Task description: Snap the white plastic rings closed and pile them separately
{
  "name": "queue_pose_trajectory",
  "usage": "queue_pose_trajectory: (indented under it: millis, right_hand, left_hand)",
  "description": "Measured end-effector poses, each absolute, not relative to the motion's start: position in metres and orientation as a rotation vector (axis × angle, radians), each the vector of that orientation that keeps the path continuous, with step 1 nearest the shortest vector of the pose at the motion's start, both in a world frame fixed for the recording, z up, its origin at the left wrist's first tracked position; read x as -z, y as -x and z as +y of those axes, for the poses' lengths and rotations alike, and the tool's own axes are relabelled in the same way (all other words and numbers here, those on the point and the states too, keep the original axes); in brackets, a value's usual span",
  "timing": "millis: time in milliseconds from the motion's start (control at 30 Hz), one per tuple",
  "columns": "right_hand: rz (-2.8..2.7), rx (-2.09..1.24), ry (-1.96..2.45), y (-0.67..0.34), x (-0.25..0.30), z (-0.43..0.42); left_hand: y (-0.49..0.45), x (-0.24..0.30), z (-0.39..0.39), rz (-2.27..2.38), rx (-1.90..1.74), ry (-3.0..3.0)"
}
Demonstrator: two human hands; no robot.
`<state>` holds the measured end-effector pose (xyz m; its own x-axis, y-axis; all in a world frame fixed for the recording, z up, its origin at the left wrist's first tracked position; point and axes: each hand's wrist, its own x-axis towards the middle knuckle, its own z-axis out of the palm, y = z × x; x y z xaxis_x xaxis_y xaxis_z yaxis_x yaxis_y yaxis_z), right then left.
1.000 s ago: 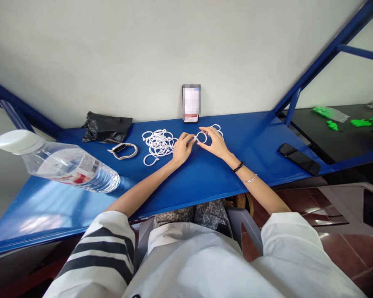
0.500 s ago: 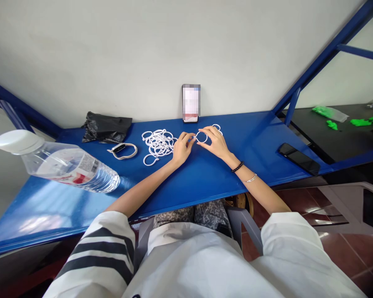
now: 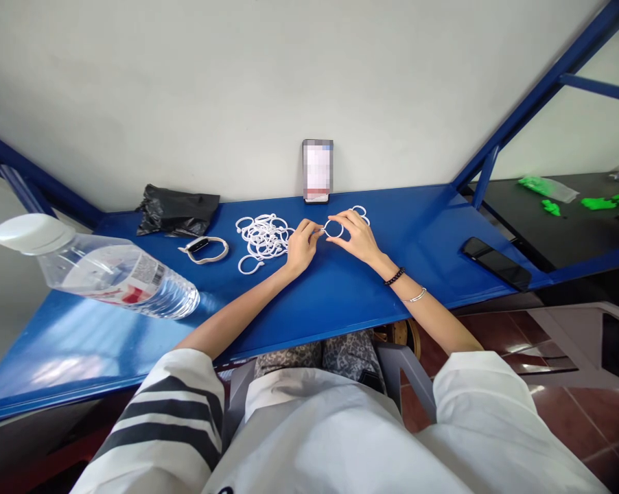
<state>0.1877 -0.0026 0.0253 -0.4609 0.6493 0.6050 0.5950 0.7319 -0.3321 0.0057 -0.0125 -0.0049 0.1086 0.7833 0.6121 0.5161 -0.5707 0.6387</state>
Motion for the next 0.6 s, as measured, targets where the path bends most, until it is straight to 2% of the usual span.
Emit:
queue_pose_trajectory:
  millis: [600]
  right_hand:
    - [-2.119,-0.085,0.978,-0.1894,-0.0222,-0.0017]
  left_hand:
    - [-0.0081,0.0059,-0.0124,1.268,-1.435,-2.101]
